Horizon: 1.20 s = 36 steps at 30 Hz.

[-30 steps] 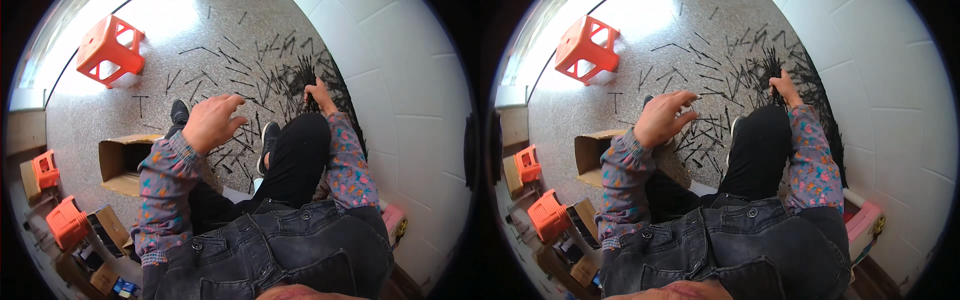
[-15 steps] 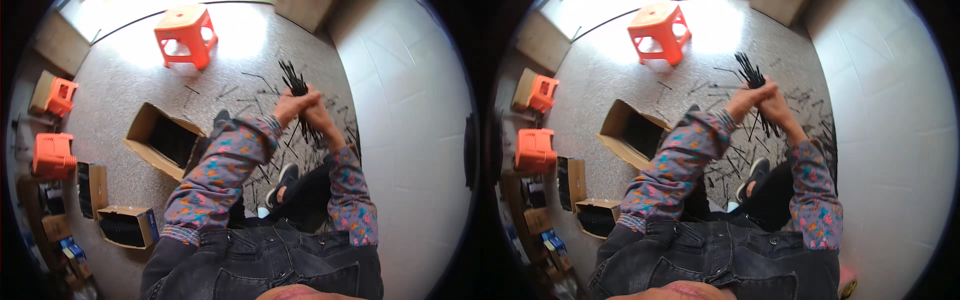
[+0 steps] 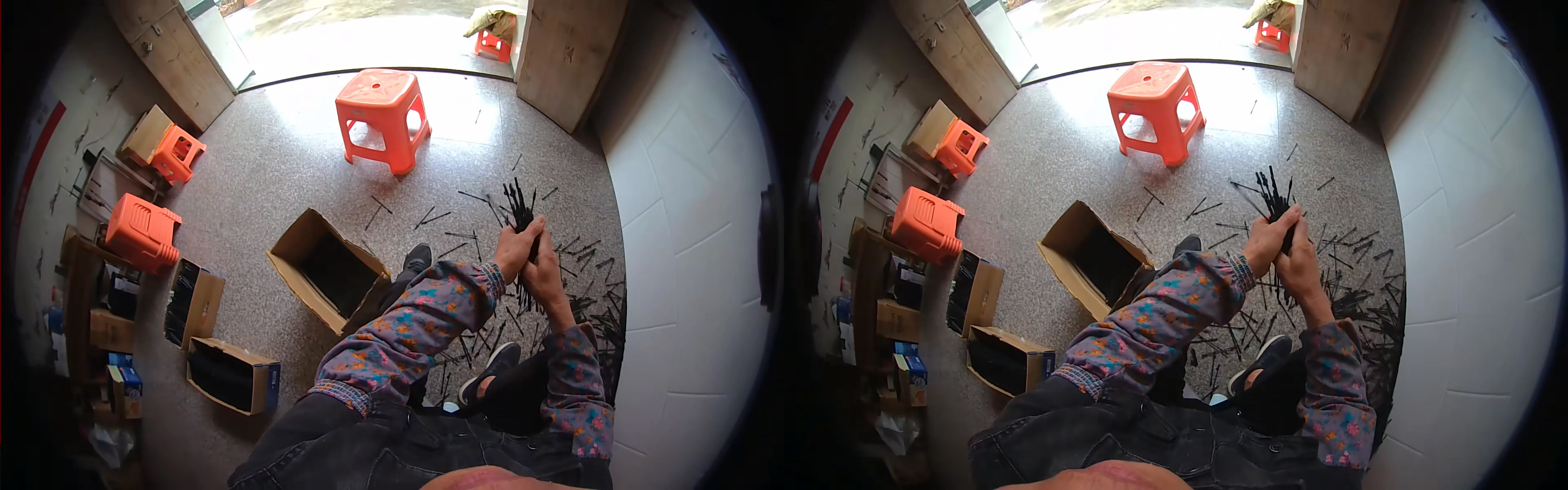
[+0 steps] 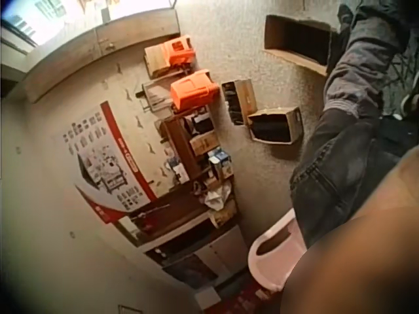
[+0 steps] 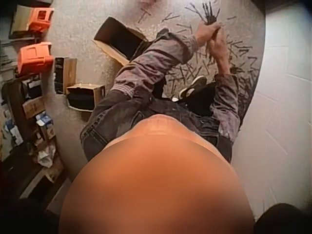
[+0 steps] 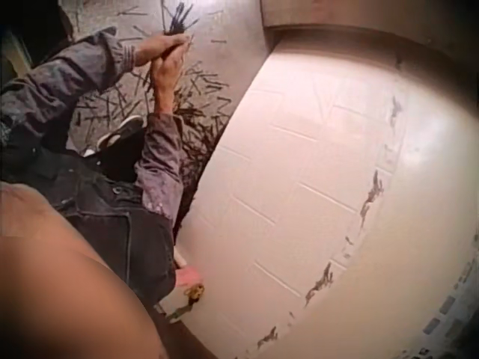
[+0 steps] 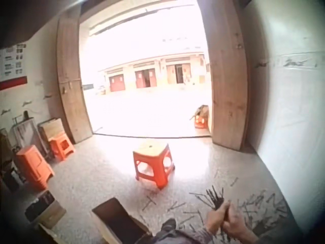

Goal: Sorting and gathering black plastic cable ties from the floor into cardboard boxes.

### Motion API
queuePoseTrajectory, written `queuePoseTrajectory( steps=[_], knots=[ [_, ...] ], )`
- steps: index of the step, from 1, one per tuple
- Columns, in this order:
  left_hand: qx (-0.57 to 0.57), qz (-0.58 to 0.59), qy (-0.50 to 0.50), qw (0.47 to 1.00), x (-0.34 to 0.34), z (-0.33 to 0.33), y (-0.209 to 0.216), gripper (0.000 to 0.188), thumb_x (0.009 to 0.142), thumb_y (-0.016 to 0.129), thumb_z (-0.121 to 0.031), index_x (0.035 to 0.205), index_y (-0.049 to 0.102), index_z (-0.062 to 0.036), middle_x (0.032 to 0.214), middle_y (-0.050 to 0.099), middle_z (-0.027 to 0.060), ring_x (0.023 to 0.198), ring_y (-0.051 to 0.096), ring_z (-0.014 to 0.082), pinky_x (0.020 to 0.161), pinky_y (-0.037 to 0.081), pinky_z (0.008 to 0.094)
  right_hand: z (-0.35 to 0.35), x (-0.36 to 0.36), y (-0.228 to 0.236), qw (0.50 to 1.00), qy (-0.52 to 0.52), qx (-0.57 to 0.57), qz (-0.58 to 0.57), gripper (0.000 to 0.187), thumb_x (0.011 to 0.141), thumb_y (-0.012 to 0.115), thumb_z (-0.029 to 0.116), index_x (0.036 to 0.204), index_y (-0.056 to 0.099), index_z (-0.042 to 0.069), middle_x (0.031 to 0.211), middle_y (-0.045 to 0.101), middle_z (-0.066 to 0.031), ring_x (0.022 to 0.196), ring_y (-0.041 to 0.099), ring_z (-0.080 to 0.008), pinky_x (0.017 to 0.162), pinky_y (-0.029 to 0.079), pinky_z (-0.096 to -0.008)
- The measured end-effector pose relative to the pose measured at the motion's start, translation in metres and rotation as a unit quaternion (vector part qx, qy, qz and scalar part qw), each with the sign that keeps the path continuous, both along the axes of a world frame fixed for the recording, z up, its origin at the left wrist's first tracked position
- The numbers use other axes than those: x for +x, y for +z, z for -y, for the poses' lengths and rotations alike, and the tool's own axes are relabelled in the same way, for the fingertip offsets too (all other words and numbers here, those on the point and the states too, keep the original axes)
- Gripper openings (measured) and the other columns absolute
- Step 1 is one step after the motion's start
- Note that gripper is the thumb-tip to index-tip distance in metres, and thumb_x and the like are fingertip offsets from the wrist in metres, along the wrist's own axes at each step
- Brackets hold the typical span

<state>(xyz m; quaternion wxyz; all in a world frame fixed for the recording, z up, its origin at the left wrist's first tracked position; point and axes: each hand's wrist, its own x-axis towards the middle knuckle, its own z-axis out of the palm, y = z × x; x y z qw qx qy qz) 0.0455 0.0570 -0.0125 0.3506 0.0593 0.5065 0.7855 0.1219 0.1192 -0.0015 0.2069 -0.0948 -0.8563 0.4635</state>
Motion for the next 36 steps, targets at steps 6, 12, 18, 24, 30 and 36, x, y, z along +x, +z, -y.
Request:
queuePoseTrajectory(
  steps=[6,12,18,24,30,36],
  knots=[
    [-0.002,-0.010,0.006,1.000,0.000,0.000,-0.004,0.027,0.085,0.060,-0.031,0.085,0.065,-0.0034,0.079,0.062,0.0009,0.070,0.057,0.0106,0.062,0.046,0.0239,0.005,0.007,0.010,0.999,-0.008,-0.024,0.048,0.054,0.082,0.054,0.015,0.129,0.030,0.002,0.096,0.058,-0.0287,0.092,0.057,-0.0440,0.074,0.046,-0.0440],
    [0.014,-0.021,0.029,0.999,-0.003,0.002,-0.006,0.028,0.086,0.055,-0.028,0.086,0.063,-0.0015,0.082,0.062,0.0042,0.075,0.059,0.0130,0.067,0.048,0.0262,-0.002,0.001,-0.008,0.999,0.016,-0.005,-0.034,0.055,0.082,0.057,0.012,0.130,0.031,0.003,0.089,0.062,-0.0211,0.083,0.062,-0.0338,0.072,0.047,-0.0397],
    [0.082,0.061,0.071,0.992,-0.024,0.010,-0.003,0.027,0.088,0.050,-0.028,0.088,0.059,-0.0020,0.081,0.061,0.0070,0.077,0.062,0.0197,0.069,0.050,0.0315,0.003,0.006,0.011,0.992,0.002,-0.116,0.049,0.059,0.080,0.062,0.013,0.130,0.032,0.002,0.095,0.062,-0.0150,0.083,0.061,-0.0211,0.072,0.048,-0.0325],
    [0.165,0.162,0.143,0.962,-0.040,0.026,0.007,0.025,0.089,0.050,-0.031,0.084,0.048,-0.0059,0.066,0.052,0.0057,0.061,0.058,0.0232,0.061,0.050,0.0385,-0.007,0.010,0.003,0.980,0.002,-0.192,0.048,0.048,0.086,0.059,0.020,0.126,0.039,0.002,0.100,0.058,-0.0099,0.092,0.055,-0.0144,0.078,0.044,-0.0268],
    [0.211,0.203,0.152,0.944,-0.045,0.036,0.016,0.041,0.086,0.054,-0.048,0.083,0.042,-0.0090,0.054,0.040,0.0016,0.049,0.049,0.0191,0.052,0.045,0.0373,-0.003,0.008,-0.003,0.928,-0.031,-0.370,0.037,0.040,0.090,0.052,0.035,0.116,0.050,0.004,0.099,0.059,-0.0067,0.091,0.055,-0.0151,0.076,0.043,-0.0296],
    [0.220,0.170,0.110,0.954,-0.056,0.040,0.032,0.050,0.075,0.063,-0.055,0.083,0.041,-0.0108,0.050,0.037,-0.0016,0.043,0.044,0.0162,0.048,0.042,0.0350,-0.005,-0.006,-0.046,0.800,-0.012,-0.600,0.011,0.042,0.093,0.041,0.043,0.107,0.055,0.006,0.100,0.060,-0.0080,0.095,0.054,-0.0193,0.083,0.041,-0.0377]
  ],
)
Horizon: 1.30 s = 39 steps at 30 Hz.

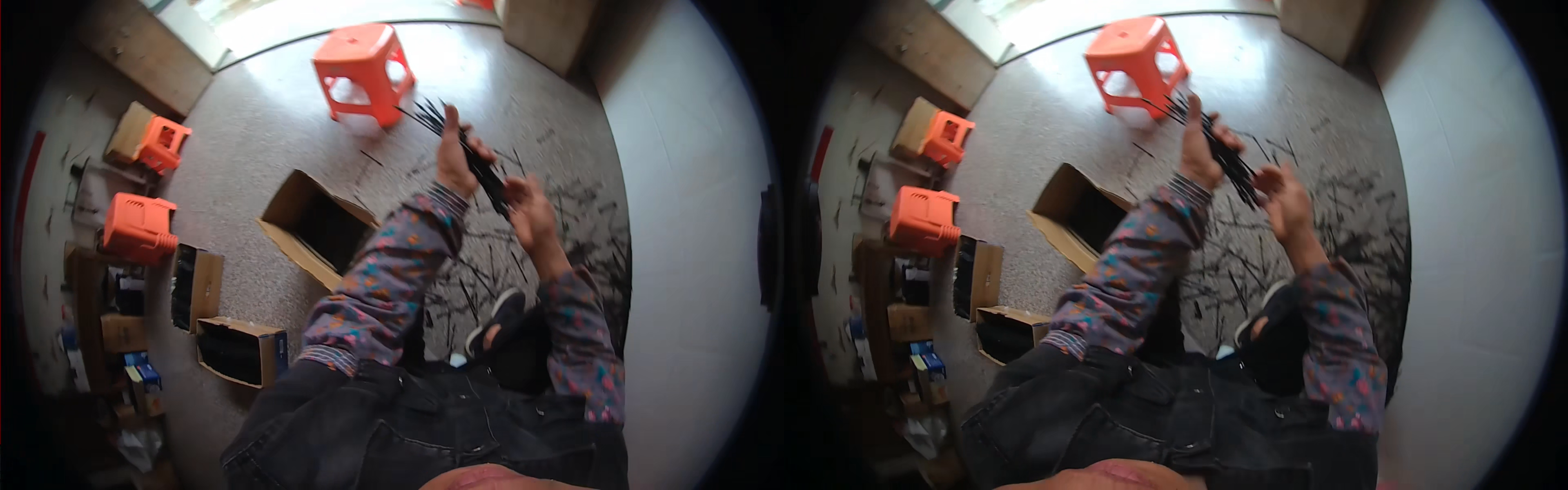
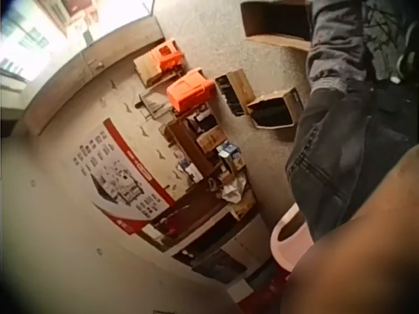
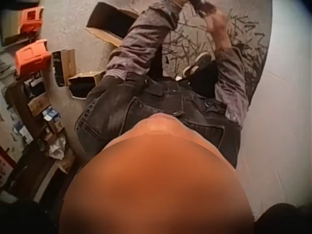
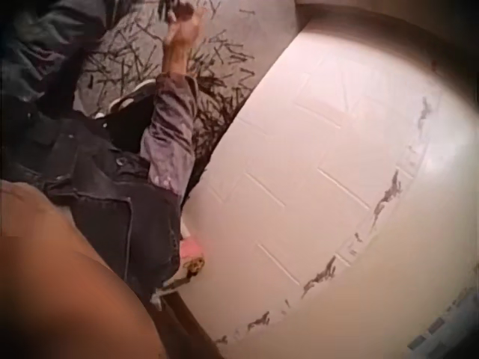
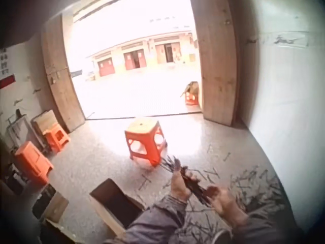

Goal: Sorting and gathering black plastic cable ties from the floor into cardboard boxes.

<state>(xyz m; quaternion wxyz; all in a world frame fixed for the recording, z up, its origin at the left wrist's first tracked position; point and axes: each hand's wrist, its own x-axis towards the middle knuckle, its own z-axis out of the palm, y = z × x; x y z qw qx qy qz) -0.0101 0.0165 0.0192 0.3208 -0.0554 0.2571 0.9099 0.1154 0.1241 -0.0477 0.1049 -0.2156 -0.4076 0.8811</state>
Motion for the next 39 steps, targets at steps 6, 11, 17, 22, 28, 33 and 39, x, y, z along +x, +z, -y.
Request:
queuePoseTrajectory(
  steps=[6,11,17,22,28,33,39],
  knots=[
    [-0.009,-0.089,0.012,0.996,-0.005,-0.002,-0.012,0.035,0.073,0.074,-0.030,0.079,0.048,-0.0061,0.055,0.045,0.0015,0.045,0.049,0.0162,0.046,0.046,0.0336,0.025,-0.009,0.006,0.989,-0.022,-0.145,0.021,0.047,0.096,0.031,0.038,0.107,0.052,-0.002,0.104,0.059,-0.0124,0.097,0.057,-0.0287,0.083,0.046,-0.0384],
    [-0.140,-0.184,0.002,0.973,0.032,-0.017,-0.005,0.024,0.077,0.070,-0.013,0.087,0.050,-0.0053,0.061,0.054,0.0031,0.046,0.050,0.0139,0.047,0.044,0.0298,0.021,-0.009,0.001,0.976,-0.043,-0.212,-0.041,0.046,0.096,0.030,0.037,0.109,0.051,-0.001,0.106,0.059,-0.0137,0.097,0.057,-0.0290,0.086,0.046,-0.0390],
    [-0.158,-0.249,-0.014,0.955,0.055,-0.025,-0.010,0.023,0.077,0.068,-0.007,0.092,0.052,-0.0027,0.063,0.057,0.0053,0.050,0.055,0.0150,0.047,0.045,0.0266,0.023,-0.007,0.006,0.961,-0.053,-0.249,-0.107,0.041,0.097,0.028,0.036,0.112,0.051,0.006,0.110,0.060,-0.0088,0.100,0.057,-0.0242,0.088,0.045,-0.0372],
    [-0.087,-0.265,-0.010,0.960,0.046,-0.021,-0.005,0.021,0.076,0.067,-0.006,0.090,0.053,-0.0015,0.060,0.056,0.0039,0.052,0.056,0.0144,0.049,0.045,0.0264,0.029,-0.006,0.024,0.960,-0.100,-0.258,-0.045,0.050,0.097,0.022,0.040,0.110,0.052,0.003,0.108,0.059,-0.0118,0.099,0.057,-0.0221,0.091,0.043,-0.0347],
    [-0.160,-0.252,-0.026,0.954,0.058,-0.021,-0.009,0.014,0.075,0.067,-0.005,0.082,0.056,-0.0016,0.059,0.056,0.0039,0.050,0.054,0.0136,0.051,0.045,0.0264,0.033,-0.011,0.028,0.965,-0.072,-0.234,-0.091,0.054,0.096,0.020,0.041,0.113,0.051,0.001,0.110,0.058,-0.0128,0.102,0.055,-0.0229,0.095,0.040,-0.0350],
    [-0.142,-0.271,-0.047,0.951,0.051,-0.019,-0.006,0.011,0.076,0.067,-0.007,0.077,0.057,-0.0022,0.061,0.058,0.0060,0.053,0.056,0.0158,0.053,0.046,0.0272,0.030,-0.009,0.026,0.963,-0.084,-0.245,-0.076,0.055,0.097,0.018,0.042,0.114,0.052,0.002,0.110,0.058,-0.0120,0.105,0.054,-0.0227,0.095,0.040,-0.0351],
    [-0.180,-0.244,-0.082,0.949,0.060,-0.020,-0.006,0.010,0.080,0.063,-0.010,0.079,0.058,-0.0013,0.067,0.059,0.0074,0.058,0.059,0.0181,0.056,0.048,0.0296,0.028,-0.011,0.022,0.965,-0.082,-0.233,-0.089,0.056,0.097,0.017,0.042,0.113,0.054,0.004,0.111,0.058,-0.0103,0.106,0.054,-0.0225,0.095,0.040,-0.0351]
  ],
)
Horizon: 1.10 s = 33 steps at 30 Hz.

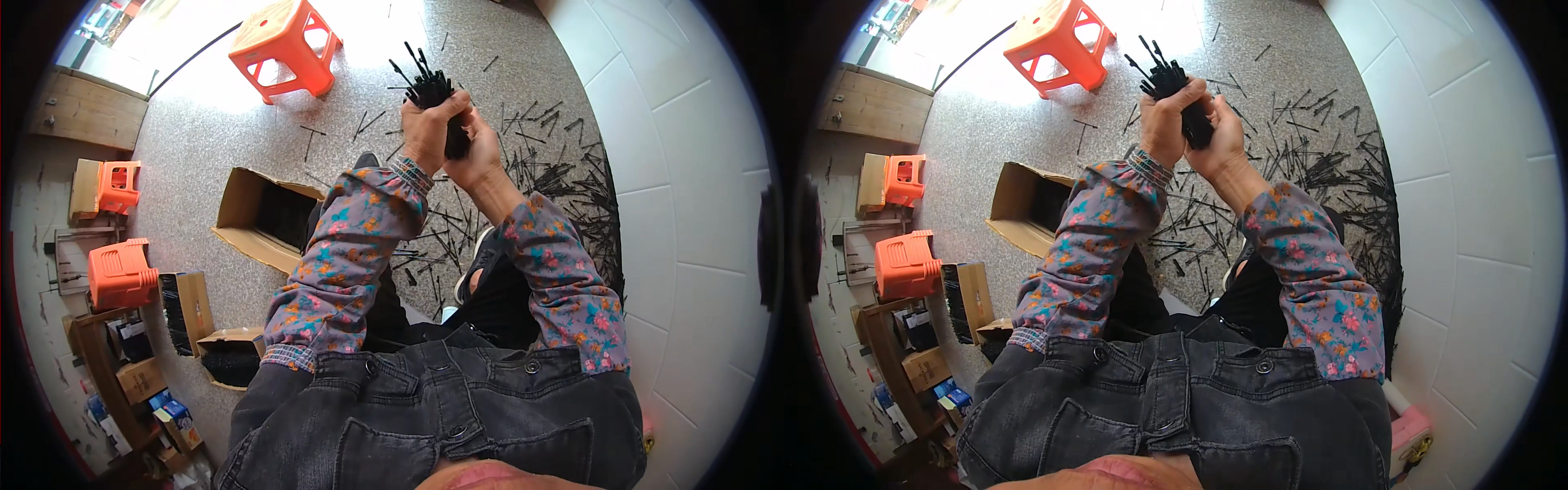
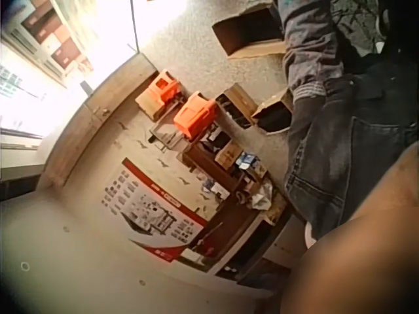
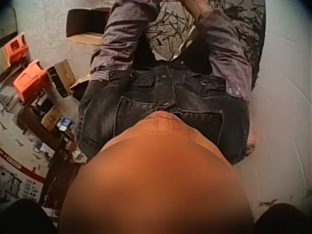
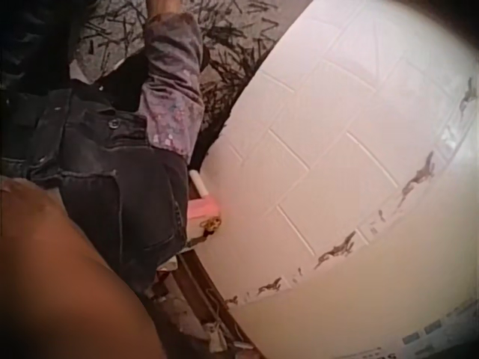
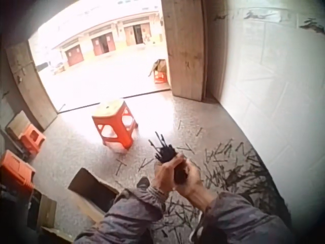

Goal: Sorting and gathering black plastic cable ties from the floor into cardboard boxes.

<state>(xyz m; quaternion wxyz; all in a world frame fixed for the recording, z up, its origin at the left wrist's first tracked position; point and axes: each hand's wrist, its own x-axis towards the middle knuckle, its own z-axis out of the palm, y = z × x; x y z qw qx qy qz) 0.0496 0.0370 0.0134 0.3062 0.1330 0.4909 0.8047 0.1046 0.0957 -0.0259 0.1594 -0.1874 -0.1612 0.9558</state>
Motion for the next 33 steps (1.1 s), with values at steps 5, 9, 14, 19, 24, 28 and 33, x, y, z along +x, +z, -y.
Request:
queuePoseTrajectory(
  steps=[5,9,14,19,24,28,33],
  knots=[
    [0.067,0.057,-0.060,0.994,-0.016,0.010,0.005,0.014,0.083,0.061,-0.015,0.080,0.059,-0.0015,0.072,0.061,0.0076,0.063,0.060,0.0194,0.059,0.049,0.0310,-0.007,0.005,0.012,0.997,0.038,0.009,-0.061,0.052,0.096,0.025,0.046,0.112,0.054,0.006,0.110,0.059,-0.0088,0.106,0.053,-0.0208,0.094,0.041,-0.0348],
    [0.146,0.180,-0.171,0.958,-0.019,0.013,0.010,0.018,0.085,0.060,-0.020,0.083,0.060,-0.0019,0.076,0.062,0.0070,0.067,0.060,0.0188,0.062,0.050,0.0314,-0.016,0.009,0.013,0.989,0.081,0.040,-0.116,0.050,0.093,0.035,0.049,0.112,0.053,0.006,0.111,0.058,-0.0072,0.105,0.054,-0.0185,0.092,0.043,-0.0344],
    [0.039,0.078,-0.117,0.989,-0.021,0.016,0.008,0.022,0.085,0.062,-0.023,0.086,0.062,-0.0017,0.076,0.062,0.0055,0.067,0.059,0.0143,0.062,0.049,0.0287,0.000,0.018,0.020,0.980,0.128,0.098,-0.114,0.043,0.090,0.049,0.042,0.108,0.054,0.003,0.110,0.058,-0.0080,0.103,0.055,-0.0181,0.087,0.047,-0.0374],
    [-0.062,-0.034,-0.092,0.993,-0.025,0.025,0.014,0.027,0.082,0.066,-0.025,0.092,0.063,-0.0004,0.078,0.062,0.0040,0.070,0.059,0.0109,0.063,0.048,0.0259,0.006,0.021,0.031,0.939,0.235,0.250,-0.022,0.031,0.086,0.059,0.027,0.101,0.055,0.000,0.097,0.061,-0.0114,0.084,0.062,-0.0179,0.068,0.054,-0.0341],
    [-0.131,-0.156,-0.111,0.973,-0.032,0.030,0.015,0.030,0.079,0.069,-0.025,0.095,0.064,0.0002,0.083,0.063,0.0039,0.071,0.059,0.0106,0.064,0.047,0.0242,0.000,0.027,0.037,0.887,0.298,0.352,0.029,0.026,0.083,0.060,0.020,0.097,0.055,-0.001,0.077,0.061,-0.0088,0.057,0.059,-0.0137,0.044,0.047,-0.0255],
    [-0.059,-0.183,-0.105,0.976,-0.035,0.028,0.010,0.027,0.079,0.068,-0.023,0.093,0.065,-0.0004,0.083,0.064,0.0036,0.070,0.060,0.0107,0.065,0.048,0.0235,-0.012,0.027,0.037,0.907,0.257,0.326,0.067,0.022,0.080,0.065,0.020,0.085,0.057,0.000,0.062,0.054,-0.0041,0.041,0.050,-0.0091,0.033,0.036,-0.0228],
    [-0.042,-0.150,-0.109,0.982,-0.035,0.029,0.007,0.025,0.079,0.068,-0.021,0.093,0.066,-0.0004,0.082,0.064,0.0031,0.071,0.060,0.0105,0.067,0.048,0.0235,-0.014,0.028,0.037,0.925,0.225,0.301,0.060,0.021,0.080,0.065,0.020,0.083,0.056,0.001,0.060,0.051,-0.0019,0.039,0.042,-0.0071,0.032,0.028,-0.0214]
  ],
)
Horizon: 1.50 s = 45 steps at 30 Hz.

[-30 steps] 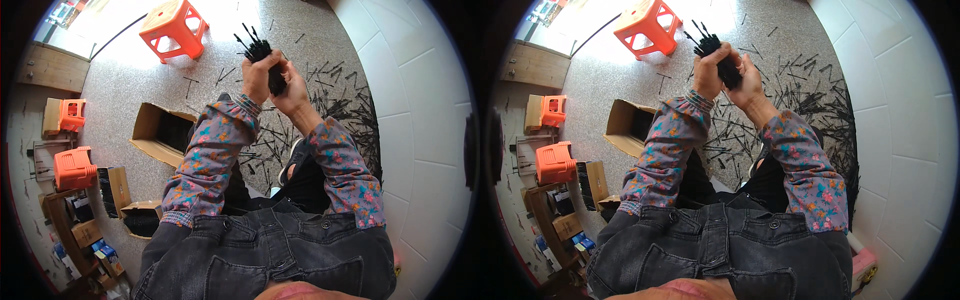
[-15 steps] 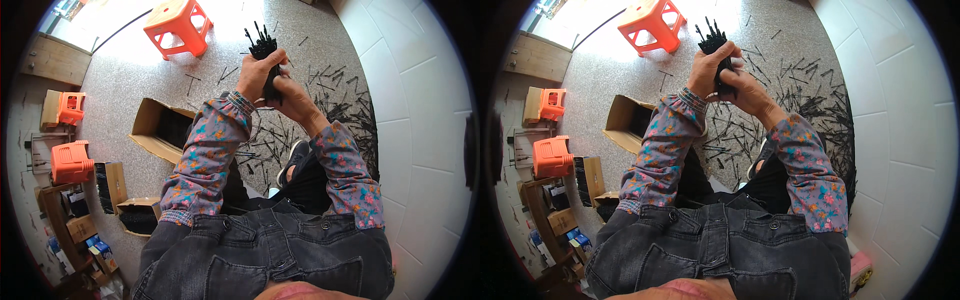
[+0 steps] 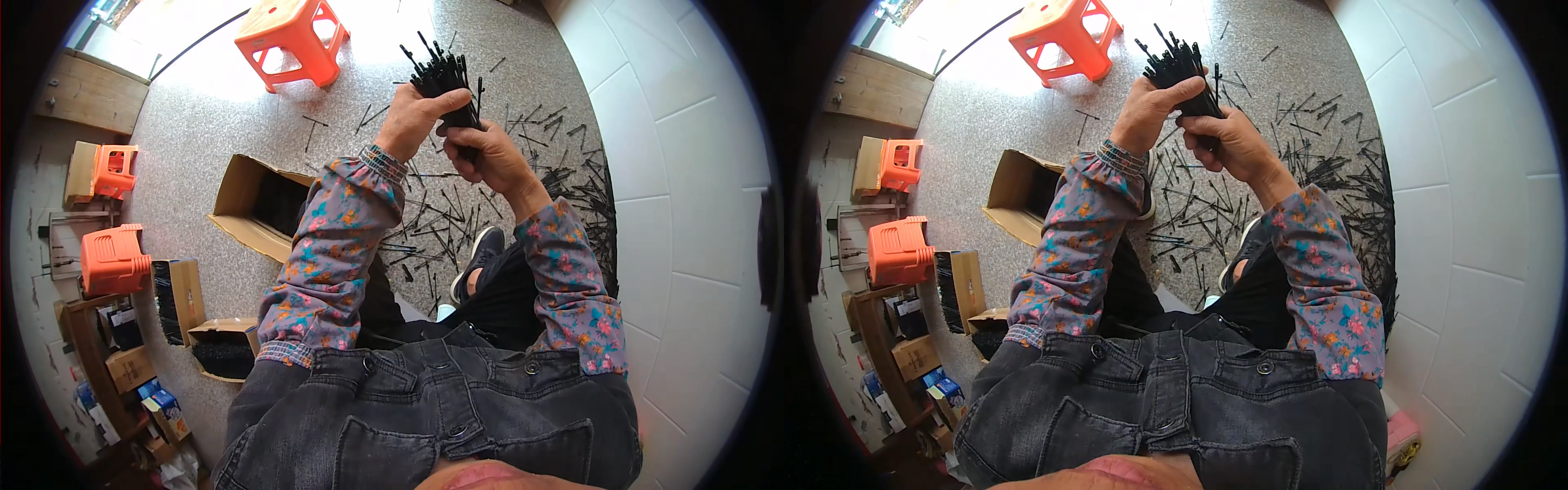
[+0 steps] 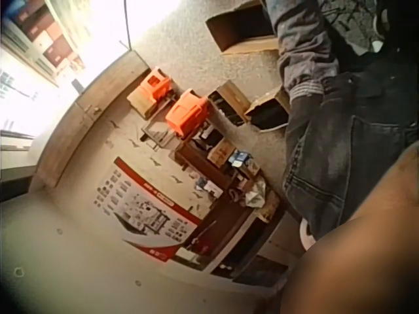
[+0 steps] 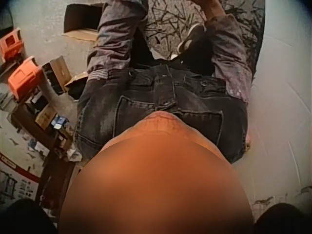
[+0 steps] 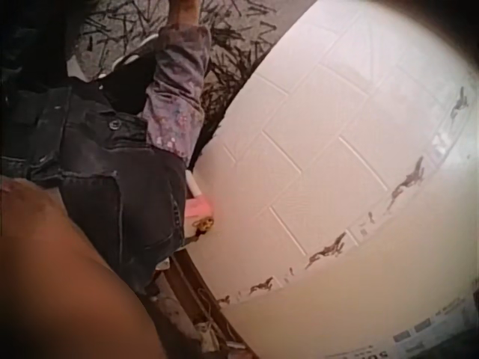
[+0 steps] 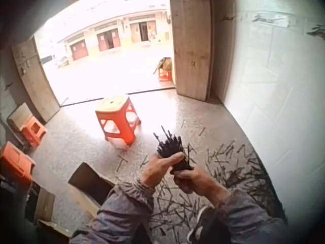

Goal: Sorting and gathering black plastic cable ties from the floor into cardboard boxes.

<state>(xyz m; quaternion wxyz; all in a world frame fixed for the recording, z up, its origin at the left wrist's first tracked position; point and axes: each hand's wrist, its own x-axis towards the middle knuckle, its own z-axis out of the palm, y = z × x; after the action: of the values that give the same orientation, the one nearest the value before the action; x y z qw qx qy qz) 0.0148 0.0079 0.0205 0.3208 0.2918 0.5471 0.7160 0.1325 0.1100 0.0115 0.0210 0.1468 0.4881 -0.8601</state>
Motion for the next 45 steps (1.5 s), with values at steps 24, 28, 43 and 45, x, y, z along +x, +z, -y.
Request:
queuePoseTrajectory(
  steps=[24,28,43,45],
  knots=[
    [-0.032,-0.038,0.046,0.998,0.002,0.003,-0.006,0.021,0.080,0.068,-0.020,0.088,0.068,-0.0016,0.077,0.066,0.0048,0.069,0.060,0.0097,0.063,0.046,0.0224,-0.022,-0.003,-0.002,0.985,-0.170,0.035,-0.016,0.015,0.083,0.063,0.018,0.080,0.058,0.004,0.064,0.056,-0.0029,0.043,0.046,-0.0071,0.033,0.029,-0.0194],
    [-0.038,-0.048,0.052,0.997,0.003,0.004,-0.003,0.020,0.080,0.067,-0.019,0.090,0.067,-0.0016,0.079,0.066,0.0046,0.068,0.060,0.0106,0.062,0.046,0.0226,-0.024,-0.003,-0.001,0.986,-0.163,0.028,-0.033,0.014,0.085,0.061,0.018,0.081,0.057,0.004,0.064,0.056,-0.0026,0.043,0.044,-0.0065,0.033,0.029,-0.0188],
    [0.158,0.196,0.179,0.951,-0.020,0.012,0.003,0.024,0.088,0.057,-0.024,0.099,0.056,-0.0030,0.083,0.062,0.0062,0.071,0.059,0.0140,0.060,0.046,0.0268,-0.020,-0.001,0.004,0.989,-0.148,0.030,0.002,0.019,0.088,0.056,0.022,0.081,0.055,0.004,0.063,0.053,-0.0014,0.040,0.038,-0.0047,0.035,0.028,-0.0179],
    [0.178,0.208,0.190,0.943,-0.022,0.016,0.000,0.024,0.087,0.058,-0.024,0.098,0.056,-0.0035,0.080,0.060,0.0049,0.066,0.056,0.0127,0.056,0.045,0.0257,-0.022,-0.002,0.001,0.987,-0.158,0.034,-0.004,0.019,0.088,0.057,0.021,0.079,0.055,0.005,0.063,0.053,-0.0015,0.041,0.039,-0.0050,0.035,0.029,-0.0184]
  ],
)
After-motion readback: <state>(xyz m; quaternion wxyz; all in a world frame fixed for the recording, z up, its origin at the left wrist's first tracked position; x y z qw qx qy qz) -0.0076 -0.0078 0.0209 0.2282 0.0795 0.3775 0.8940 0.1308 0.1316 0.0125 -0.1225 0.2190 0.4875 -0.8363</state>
